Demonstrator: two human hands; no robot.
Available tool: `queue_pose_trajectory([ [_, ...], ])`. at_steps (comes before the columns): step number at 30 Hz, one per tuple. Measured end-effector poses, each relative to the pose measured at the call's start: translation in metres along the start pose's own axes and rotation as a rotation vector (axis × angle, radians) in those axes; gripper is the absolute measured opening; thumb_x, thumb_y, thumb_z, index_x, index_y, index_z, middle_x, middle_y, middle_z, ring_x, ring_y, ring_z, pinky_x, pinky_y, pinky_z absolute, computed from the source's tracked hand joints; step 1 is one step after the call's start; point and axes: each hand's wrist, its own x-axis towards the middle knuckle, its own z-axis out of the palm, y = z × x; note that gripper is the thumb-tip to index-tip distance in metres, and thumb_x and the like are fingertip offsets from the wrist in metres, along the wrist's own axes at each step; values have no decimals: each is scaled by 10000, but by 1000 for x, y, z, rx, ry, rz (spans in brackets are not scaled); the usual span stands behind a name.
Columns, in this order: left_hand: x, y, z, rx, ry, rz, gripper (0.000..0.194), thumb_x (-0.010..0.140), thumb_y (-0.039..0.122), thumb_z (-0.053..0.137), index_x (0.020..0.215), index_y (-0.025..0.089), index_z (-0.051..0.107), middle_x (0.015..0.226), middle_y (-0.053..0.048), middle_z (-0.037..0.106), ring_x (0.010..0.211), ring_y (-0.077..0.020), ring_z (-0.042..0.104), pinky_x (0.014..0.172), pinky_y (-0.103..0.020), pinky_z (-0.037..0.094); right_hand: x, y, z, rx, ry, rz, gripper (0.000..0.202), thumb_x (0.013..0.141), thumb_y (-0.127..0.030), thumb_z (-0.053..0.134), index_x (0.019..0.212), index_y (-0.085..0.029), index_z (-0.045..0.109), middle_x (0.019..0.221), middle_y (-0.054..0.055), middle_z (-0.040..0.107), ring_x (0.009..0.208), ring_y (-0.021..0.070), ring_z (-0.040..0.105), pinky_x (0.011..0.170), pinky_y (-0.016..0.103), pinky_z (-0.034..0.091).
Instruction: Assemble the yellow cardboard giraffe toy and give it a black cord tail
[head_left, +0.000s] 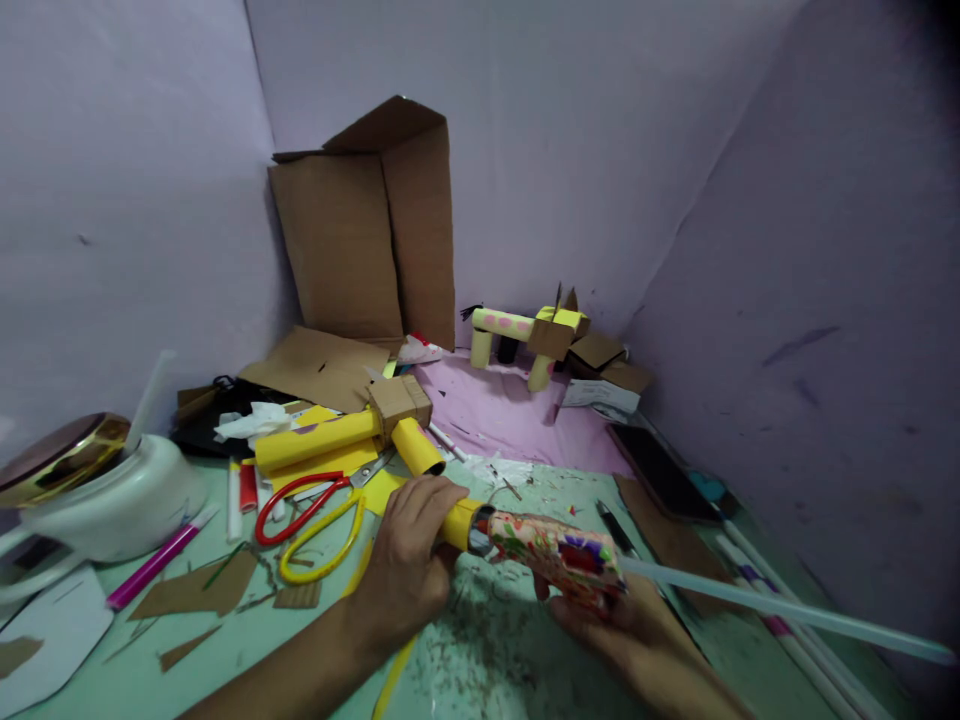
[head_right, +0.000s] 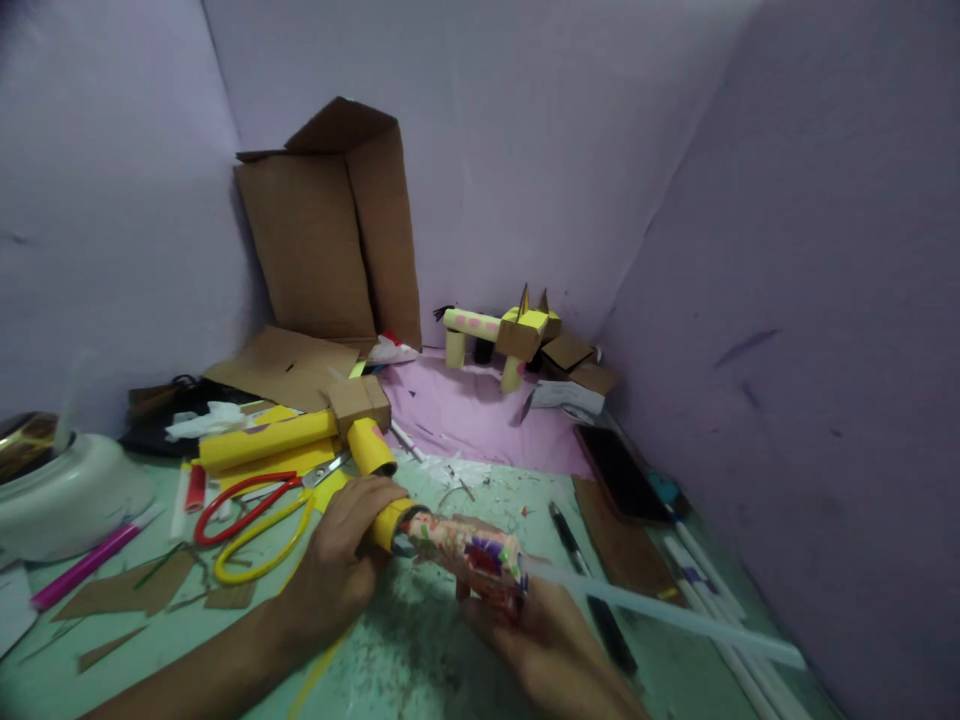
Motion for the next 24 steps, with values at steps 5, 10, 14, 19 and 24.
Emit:
queue_pose_trajectory([
  [5,1,0,0,-8,5,12,556,629,-68,447,1128,172,488,1100,-98,568,1064,-241,494,948,-441,402,-1,4,-1,46,11,11,272,790,-375,631,994,-218,718,977,71,725,930,265,655,899,408,495],
  [10,1,0,-1,1,-2,15,554,643,-61,446,1136,189,474,1107,-97,562,1071,-247,491,948,-452,402,0,5,1,87,15,26,320,780,-405,639,1033,-219,701,993,74,721,958,265,645,939,420,467],
  [14,1,0,-1,15,0,17,544,659,-52,445,1142,197,468,1105,-98,567,1073,-250,495,945,-455,408,0,7,4,143,55,52,334,776,-398,644,1052,-215,689,1014,79,714,976,268,640,948,423,460],
  [19,1,-1,-1,36,11,29,551,656,-48,439,1147,201,467,1108,-101,573,1074,-256,504,943,-457,410,1,6,2,119,23,64,330,784,-423,630,1022,-205,696,970,78,720,973,269,635,946,434,457],
  [24,1,0,-1,35,10,19,536,657,-53,454,1131,195,481,1096,-93,583,1069,-250,506,945,-440,410,3,6,2,133,40,79,379,778,-445,629,1061,-198,677,997,93,709,977,271,635,967,443,435],
])
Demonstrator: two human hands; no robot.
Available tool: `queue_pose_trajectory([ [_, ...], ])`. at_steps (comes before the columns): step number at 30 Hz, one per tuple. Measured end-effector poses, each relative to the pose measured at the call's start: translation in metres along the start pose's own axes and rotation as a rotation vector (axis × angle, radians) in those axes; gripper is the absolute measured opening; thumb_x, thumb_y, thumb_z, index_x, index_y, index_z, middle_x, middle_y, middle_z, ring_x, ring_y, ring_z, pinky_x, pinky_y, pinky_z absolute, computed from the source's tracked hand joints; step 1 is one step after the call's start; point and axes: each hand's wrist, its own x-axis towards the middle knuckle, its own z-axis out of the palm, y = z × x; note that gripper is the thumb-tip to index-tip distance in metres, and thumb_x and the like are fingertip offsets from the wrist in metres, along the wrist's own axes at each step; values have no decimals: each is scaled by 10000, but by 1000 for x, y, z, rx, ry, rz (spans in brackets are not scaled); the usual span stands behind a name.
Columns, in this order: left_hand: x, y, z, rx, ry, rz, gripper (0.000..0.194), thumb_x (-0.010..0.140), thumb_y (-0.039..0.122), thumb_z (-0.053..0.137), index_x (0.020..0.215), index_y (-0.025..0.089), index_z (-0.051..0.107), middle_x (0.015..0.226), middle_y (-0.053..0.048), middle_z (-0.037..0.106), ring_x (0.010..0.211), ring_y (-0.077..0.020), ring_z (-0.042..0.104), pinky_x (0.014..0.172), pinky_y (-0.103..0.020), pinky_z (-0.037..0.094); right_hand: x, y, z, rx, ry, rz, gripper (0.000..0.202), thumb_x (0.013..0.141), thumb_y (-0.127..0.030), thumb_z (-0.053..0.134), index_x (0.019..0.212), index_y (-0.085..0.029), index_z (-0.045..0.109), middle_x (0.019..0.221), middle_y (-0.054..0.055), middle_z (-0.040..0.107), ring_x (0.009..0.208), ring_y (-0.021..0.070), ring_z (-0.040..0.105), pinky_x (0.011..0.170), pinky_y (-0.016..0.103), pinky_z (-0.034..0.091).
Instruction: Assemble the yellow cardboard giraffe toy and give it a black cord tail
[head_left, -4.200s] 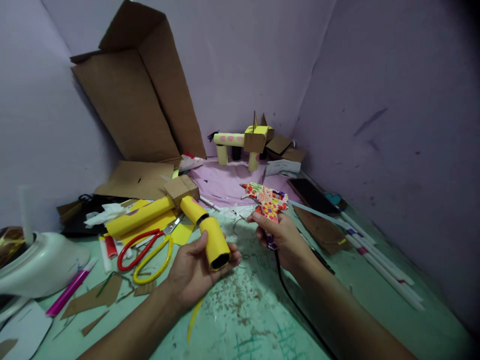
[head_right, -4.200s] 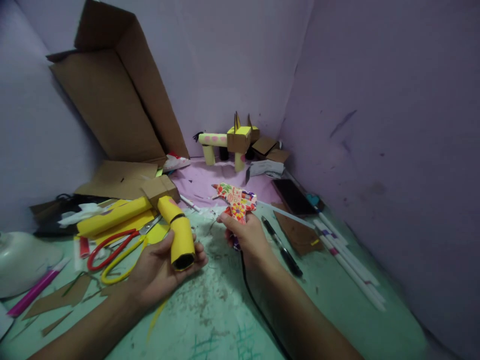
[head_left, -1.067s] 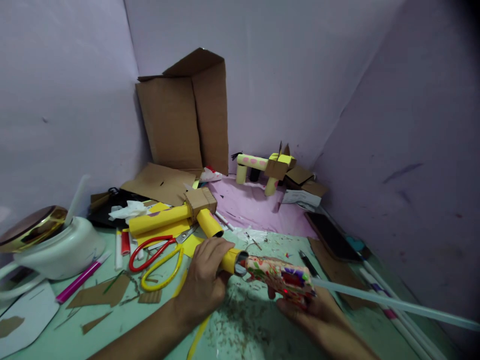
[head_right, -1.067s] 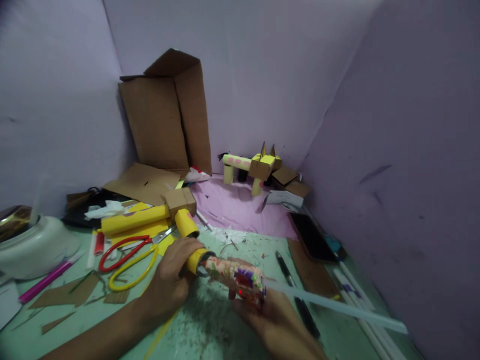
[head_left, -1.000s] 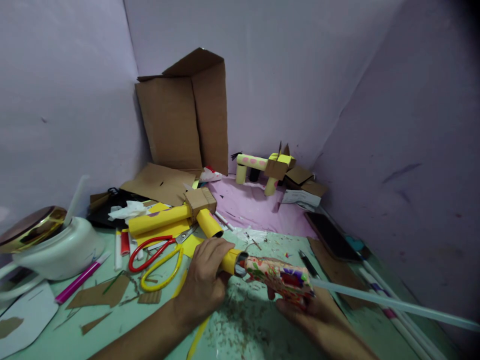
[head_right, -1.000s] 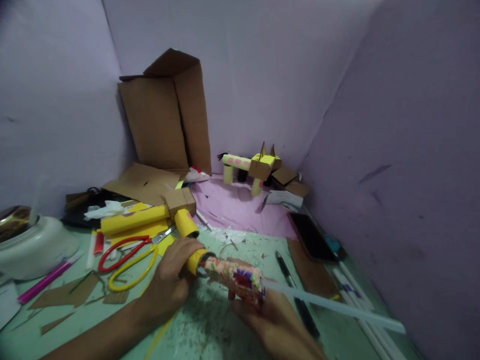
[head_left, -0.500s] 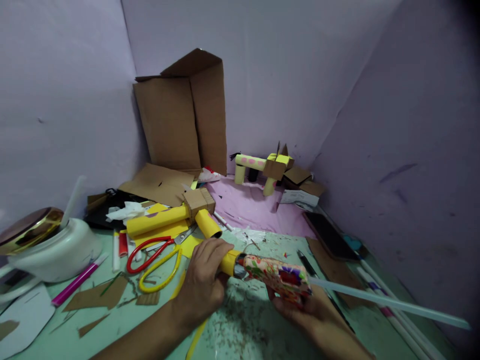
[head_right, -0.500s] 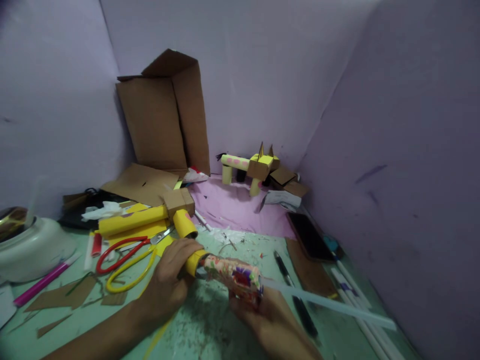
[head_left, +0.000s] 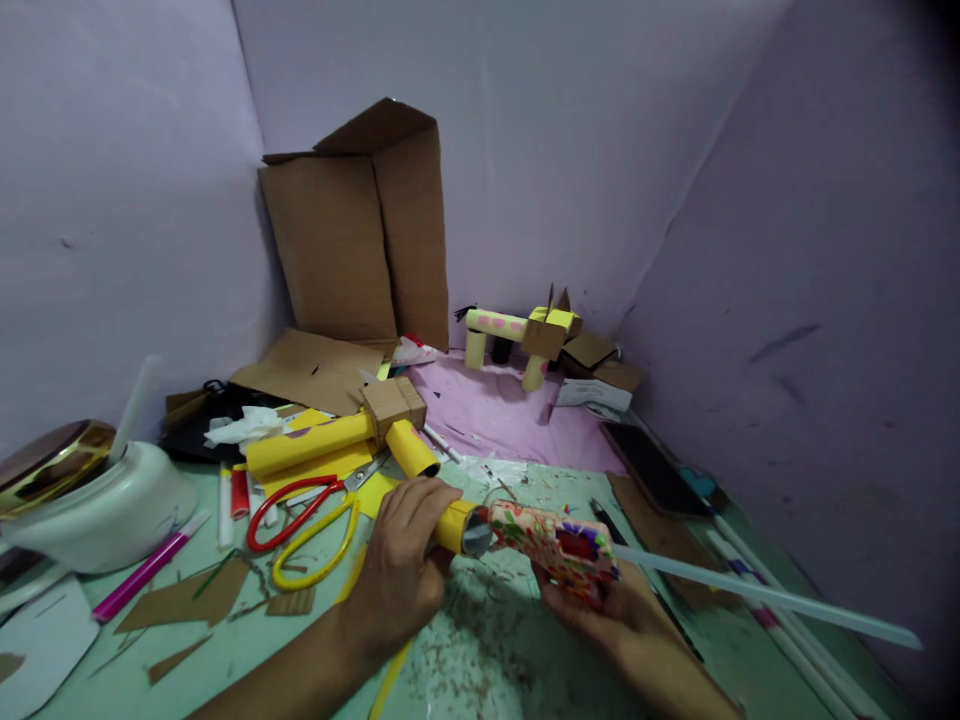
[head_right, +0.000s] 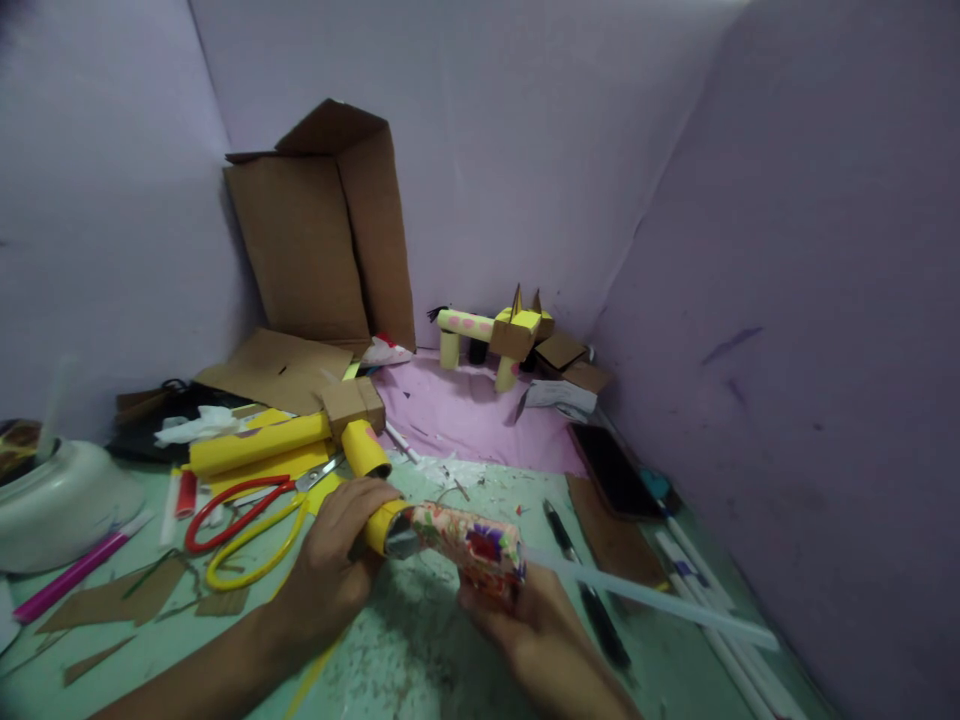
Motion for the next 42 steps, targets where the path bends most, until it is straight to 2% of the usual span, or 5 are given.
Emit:
queue_pose_trajectory([
  [6,-1,1,-1,2,11,-10,526,668,-46,480,1135,197,483,1109,-88,583,1083,-245,504,957,-430,406,0,6,-1,-22,66,33,331,773,-404,623,1015,-187,686,950,75,712,944,272,638,891,397,483],
  [13,-2,-1,0,14,43,-5,514,691,-27,486,1146,213,472,1115,-88,583,1094,-252,508,956,-432,409,-1,6,2,12,165,-4,259,755,-368,648,942,-195,698,867,53,719,867,256,652,814,364,509],
  [24,-1,-3,0,-4,56,-21,585,639,-46,465,1154,229,447,1122,-82,566,1093,-256,493,952,-445,405,1,2,-2,-28,104,6,282,785,-352,622,995,-174,683,948,74,714,949,268,641,874,374,487],
  [32,-2,-6,-1,-2,68,-29,548,668,-21,500,1156,223,452,1120,-83,566,1078,-249,506,950,-432,404,1,-2,-2,-10,102,2,280,773,-335,645,1014,-197,681,1038,79,709,977,265,638,902,385,474],
  [42,0,-9,1,-19,112,-39,474,713,17,535,1144,209,485,1114,-91,578,1066,-255,525,932,-437,429,2,0,-3,-2,108,2,282,745,-331,680,984,-182,691,1035,81,715,981,267,642,912,396,474],
])
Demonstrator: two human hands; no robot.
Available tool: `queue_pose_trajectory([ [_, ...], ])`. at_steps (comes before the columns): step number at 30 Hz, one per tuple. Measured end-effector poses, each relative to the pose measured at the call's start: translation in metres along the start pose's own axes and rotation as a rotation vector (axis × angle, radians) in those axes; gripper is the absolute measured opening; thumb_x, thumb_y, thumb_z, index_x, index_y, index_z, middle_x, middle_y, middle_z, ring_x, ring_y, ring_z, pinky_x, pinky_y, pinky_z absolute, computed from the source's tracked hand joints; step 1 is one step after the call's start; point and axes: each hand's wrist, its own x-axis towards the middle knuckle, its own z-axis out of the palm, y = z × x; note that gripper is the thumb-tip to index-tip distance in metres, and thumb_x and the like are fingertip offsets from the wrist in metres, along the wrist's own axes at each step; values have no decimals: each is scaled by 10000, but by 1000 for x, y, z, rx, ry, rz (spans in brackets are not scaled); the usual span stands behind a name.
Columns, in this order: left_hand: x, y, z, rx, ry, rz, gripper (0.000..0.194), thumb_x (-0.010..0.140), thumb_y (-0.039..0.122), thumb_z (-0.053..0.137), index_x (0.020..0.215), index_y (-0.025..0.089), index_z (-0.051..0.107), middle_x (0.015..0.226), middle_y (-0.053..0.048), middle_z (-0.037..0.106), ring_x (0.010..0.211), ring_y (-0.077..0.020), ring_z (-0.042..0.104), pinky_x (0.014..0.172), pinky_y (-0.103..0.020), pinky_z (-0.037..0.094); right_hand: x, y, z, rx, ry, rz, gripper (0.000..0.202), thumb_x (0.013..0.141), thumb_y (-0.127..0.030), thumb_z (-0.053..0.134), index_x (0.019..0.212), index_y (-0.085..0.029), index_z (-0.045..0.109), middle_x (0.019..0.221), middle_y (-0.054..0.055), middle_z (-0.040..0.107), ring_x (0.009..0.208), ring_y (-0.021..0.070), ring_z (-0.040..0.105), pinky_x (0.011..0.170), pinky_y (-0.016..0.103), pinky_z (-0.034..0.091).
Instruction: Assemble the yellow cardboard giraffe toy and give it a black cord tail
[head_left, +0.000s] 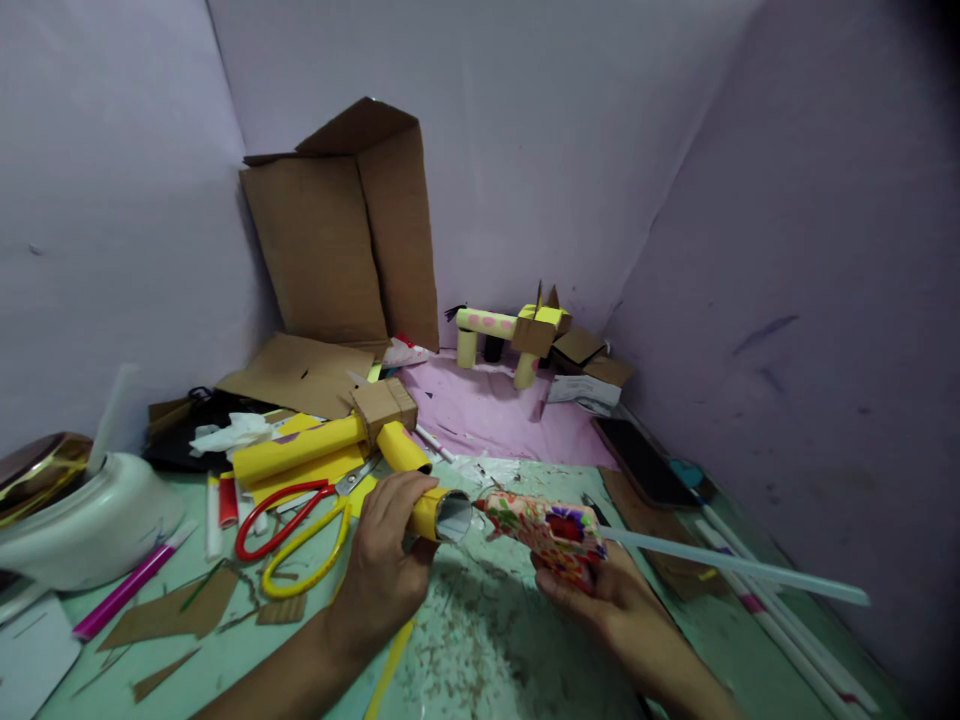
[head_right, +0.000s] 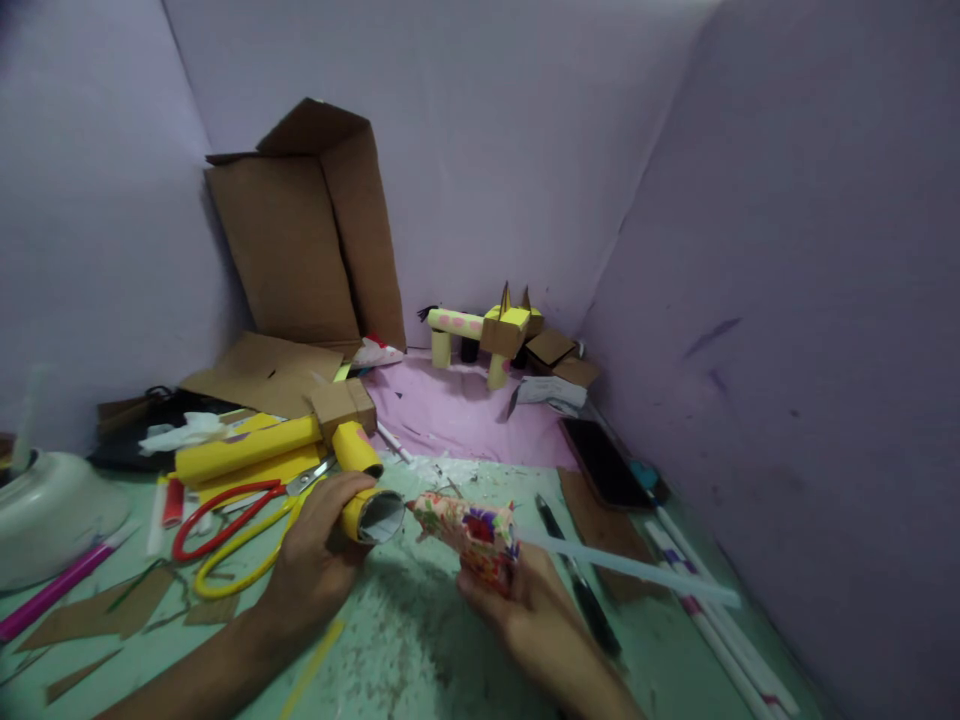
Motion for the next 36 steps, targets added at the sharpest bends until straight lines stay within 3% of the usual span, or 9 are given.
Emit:
queue_pose_trajectory([
  [6,0,-2,1,-20,26,-19,456,733,36,582,1150,201,496,1117,-98,579,1063,-255,531,927,-444,436,-1,0,-1,-29,0,28,283,750,-358,681,975,-187,707,1038,91,712,1002,285,633,932,427,466],
  [18,1,-3,2,-6,52,-52,430,734,69,615,1132,198,514,1104,-93,589,1048,-258,548,912,-436,454,0,1,2,79,-119,18,448,757,-432,671,1156,-231,647,1176,79,666,1088,278,600,1028,445,381],
  [25,2,-4,2,0,47,-45,418,742,103,642,1128,199,515,1096,-96,595,1031,-257,556,901,-439,456,-3,0,3,91,-177,14,413,776,-407,658,1160,-258,647,1210,52,649,1163,268,553,1065,426,334],
  [36,5,-2,2,-1,65,-71,394,742,129,653,1108,200,527,1072,-89,619,1002,-249,583,883,-418,472,-2,-1,1,80,-125,-8,423,742,-463,669,1086,-217,676,1121,98,683,1059,284,606,1012,477,389],
])
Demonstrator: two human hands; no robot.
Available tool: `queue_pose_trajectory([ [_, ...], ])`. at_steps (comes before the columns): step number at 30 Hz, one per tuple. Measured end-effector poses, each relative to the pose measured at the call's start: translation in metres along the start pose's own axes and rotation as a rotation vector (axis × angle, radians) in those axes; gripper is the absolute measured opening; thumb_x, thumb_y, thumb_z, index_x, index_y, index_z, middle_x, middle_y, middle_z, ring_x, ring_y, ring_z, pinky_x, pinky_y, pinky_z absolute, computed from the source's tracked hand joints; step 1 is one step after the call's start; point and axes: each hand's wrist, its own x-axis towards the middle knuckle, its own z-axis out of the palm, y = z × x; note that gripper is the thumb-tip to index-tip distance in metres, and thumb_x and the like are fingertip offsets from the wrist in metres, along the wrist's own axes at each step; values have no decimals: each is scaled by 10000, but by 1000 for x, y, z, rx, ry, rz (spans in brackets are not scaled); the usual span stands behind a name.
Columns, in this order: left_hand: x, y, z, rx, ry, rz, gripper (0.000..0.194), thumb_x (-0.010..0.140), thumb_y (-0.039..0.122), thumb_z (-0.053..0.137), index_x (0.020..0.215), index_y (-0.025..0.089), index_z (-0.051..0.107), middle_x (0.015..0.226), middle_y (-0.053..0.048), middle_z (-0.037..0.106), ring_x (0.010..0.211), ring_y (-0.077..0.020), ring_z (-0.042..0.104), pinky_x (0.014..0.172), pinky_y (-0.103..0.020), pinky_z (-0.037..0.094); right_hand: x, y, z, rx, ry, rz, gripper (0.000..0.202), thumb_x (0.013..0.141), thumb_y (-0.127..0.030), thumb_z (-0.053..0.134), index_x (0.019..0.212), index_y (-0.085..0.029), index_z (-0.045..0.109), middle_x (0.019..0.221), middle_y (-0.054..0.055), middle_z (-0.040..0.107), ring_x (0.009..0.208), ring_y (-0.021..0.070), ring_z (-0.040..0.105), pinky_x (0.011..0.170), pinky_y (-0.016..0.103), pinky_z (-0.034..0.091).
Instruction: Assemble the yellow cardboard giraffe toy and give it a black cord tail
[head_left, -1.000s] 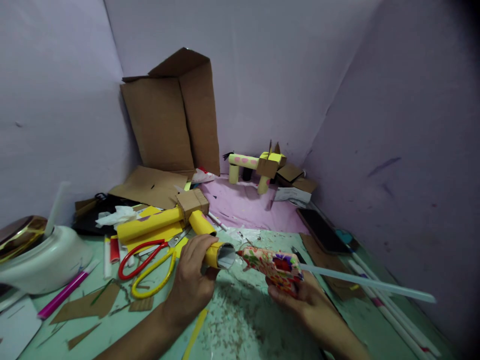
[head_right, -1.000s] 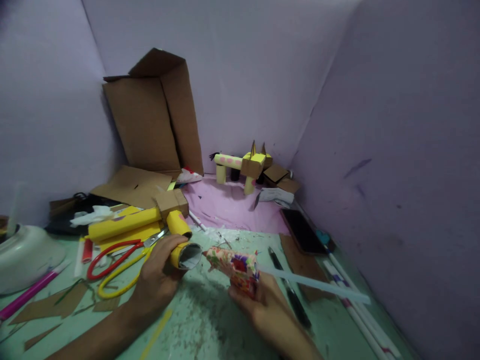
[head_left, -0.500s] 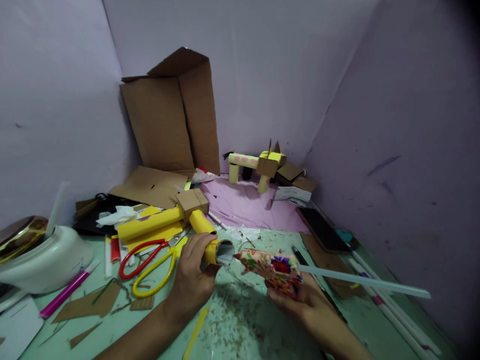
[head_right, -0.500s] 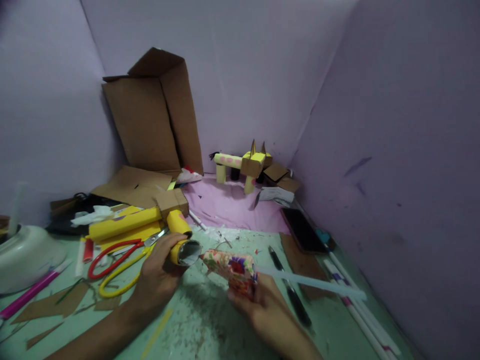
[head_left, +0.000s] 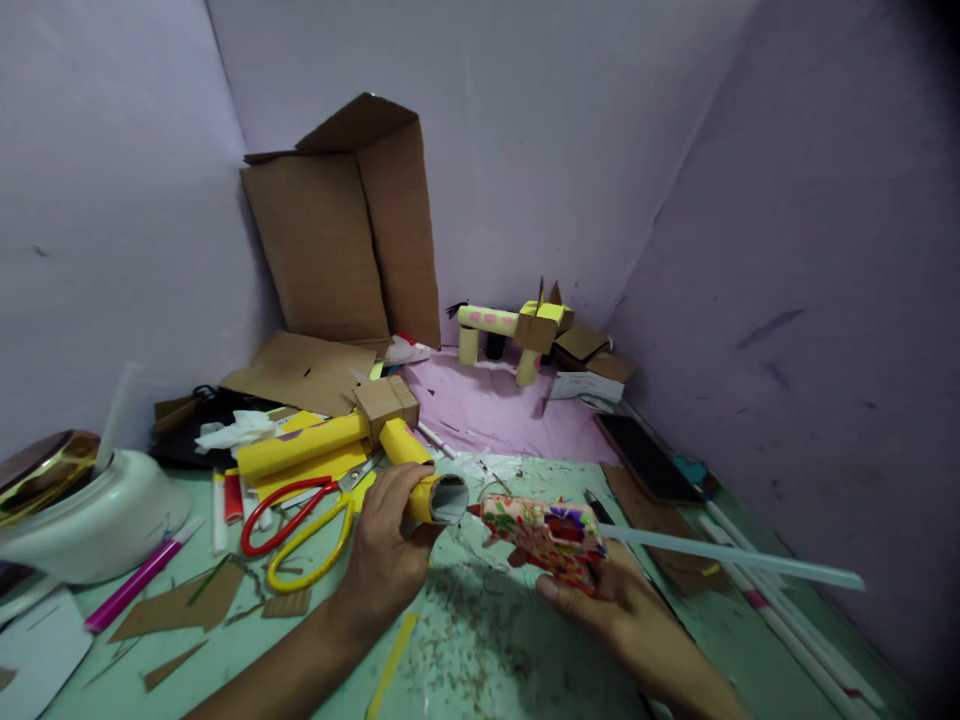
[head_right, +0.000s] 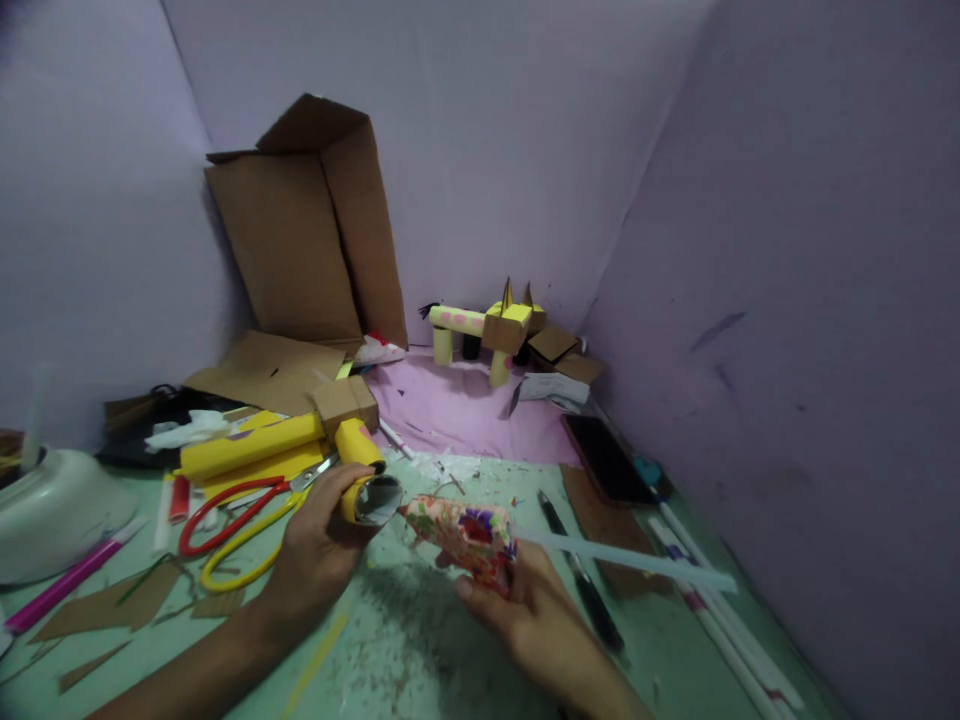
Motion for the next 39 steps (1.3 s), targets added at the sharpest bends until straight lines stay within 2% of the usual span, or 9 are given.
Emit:
queue_pose_trajectory([
  [5,1,2,0,-13,-12,-70,370,731,140,653,1078,205,541,1044,-81,639,969,-245,608,861,-414,494,0,1,-1,-14,18,-40,416,778,-437,637,1130,-216,646,1224,105,626,1174,277,539,1049,471,350],
  [9,1,1,0,-19,-5,-77,370,733,149,652,1082,204,545,1049,-90,641,977,-253,607,861,-438,496,-2,4,-3,-76,3,-8,329,799,-389,628,1070,-209,673,1168,98,659,1108,266,587,1026,456,387],
  [16,0,1,0,-18,2,-69,389,724,118,651,1088,204,544,1065,-96,642,989,-252,605,870,-456,491,-2,3,1,-38,-45,-11,339,796,-359,638,1107,-227,667,1132,77,679,1079,262,603,1016,438,405],
  [23,0,0,0,-30,-6,-55,392,728,126,663,1093,201,543,1071,-96,636,998,-257,599,870,-461,490,-2,4,2,-52,-46,10,302,788,-386,636,1024,-207,695,1048,74,703,1000,258,627,978,437,432],
  [30,0,0,1,-19,-12,-8,379,752,151,657,1104,206,529,1072,-106,632,989,-256,595,855,-461,488,-2,9,5,-63,-65,5,308,804,-334,617,1082,-215,671,1109,78,681,1041,264,610,993,440,413],
  [39,-2,-1,3,-6,-1,5,405,743,157,675,1116,207,527,1080,-102,633,1002,-265,589,867,-461,482,-4,8,6,-76,-47,25,239,789,-337,616,963,-194,698,951,65,717,947,268,636,936,419,462],
])
